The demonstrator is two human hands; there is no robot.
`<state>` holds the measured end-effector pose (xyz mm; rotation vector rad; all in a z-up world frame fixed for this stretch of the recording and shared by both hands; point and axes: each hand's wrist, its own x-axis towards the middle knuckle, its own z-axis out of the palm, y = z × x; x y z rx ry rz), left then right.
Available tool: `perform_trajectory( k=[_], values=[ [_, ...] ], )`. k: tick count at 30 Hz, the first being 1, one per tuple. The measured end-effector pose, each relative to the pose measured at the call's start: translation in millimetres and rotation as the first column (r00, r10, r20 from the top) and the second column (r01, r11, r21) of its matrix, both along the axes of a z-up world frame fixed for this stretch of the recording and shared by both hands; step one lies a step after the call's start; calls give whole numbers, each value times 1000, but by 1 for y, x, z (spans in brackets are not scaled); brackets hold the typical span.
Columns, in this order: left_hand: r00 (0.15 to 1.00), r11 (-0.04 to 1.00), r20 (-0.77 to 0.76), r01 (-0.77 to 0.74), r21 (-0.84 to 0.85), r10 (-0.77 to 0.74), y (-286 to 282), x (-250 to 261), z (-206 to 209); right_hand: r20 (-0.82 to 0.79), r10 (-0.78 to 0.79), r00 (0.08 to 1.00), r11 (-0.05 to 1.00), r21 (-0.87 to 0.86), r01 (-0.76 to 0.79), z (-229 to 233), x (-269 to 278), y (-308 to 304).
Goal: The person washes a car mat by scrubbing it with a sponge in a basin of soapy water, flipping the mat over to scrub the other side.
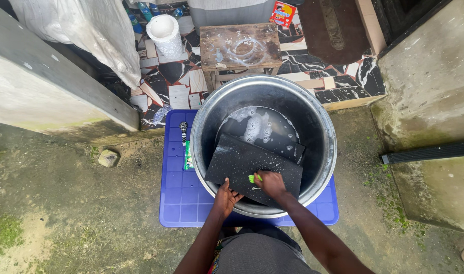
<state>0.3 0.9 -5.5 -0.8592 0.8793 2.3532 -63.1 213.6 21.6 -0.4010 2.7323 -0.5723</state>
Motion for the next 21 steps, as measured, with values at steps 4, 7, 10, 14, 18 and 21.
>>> perform_trajectory(
  k=[4, 7, 10, 14, 18, 21],
  values=[
    [1000, 998, -25, -13, -68, 11, -1, -4, -25, -20, -68, 998, 995, 67, 69, -8, 0, 31],
    [998, 989, -61, 2, -151, -12, -3, -11, -29, -56, -147, 988, 985, 80, 151, -3, -3, 40],
    [999, 963, 43, 10, -268, 2, -9, -21, -19, 38, -196, 980, 972, 141, 189, 18, -10, 37],
    [999, 976, -12, -42, -215, 40, -17, -28, -1, 229, -120, 966, 989, 109, 97, 52, -7, 30],
    [999, 968, -32, -11, -252, 3, -14, -37, 11, 280, -74, 957, 996, -32, 86, 68, 8, 19],
    [997, 946, -71, 16, -323, -41, -8, -42, 1, 316, 20, 949, 1000, -29, -12, 71, 21, 8]
  ],
)
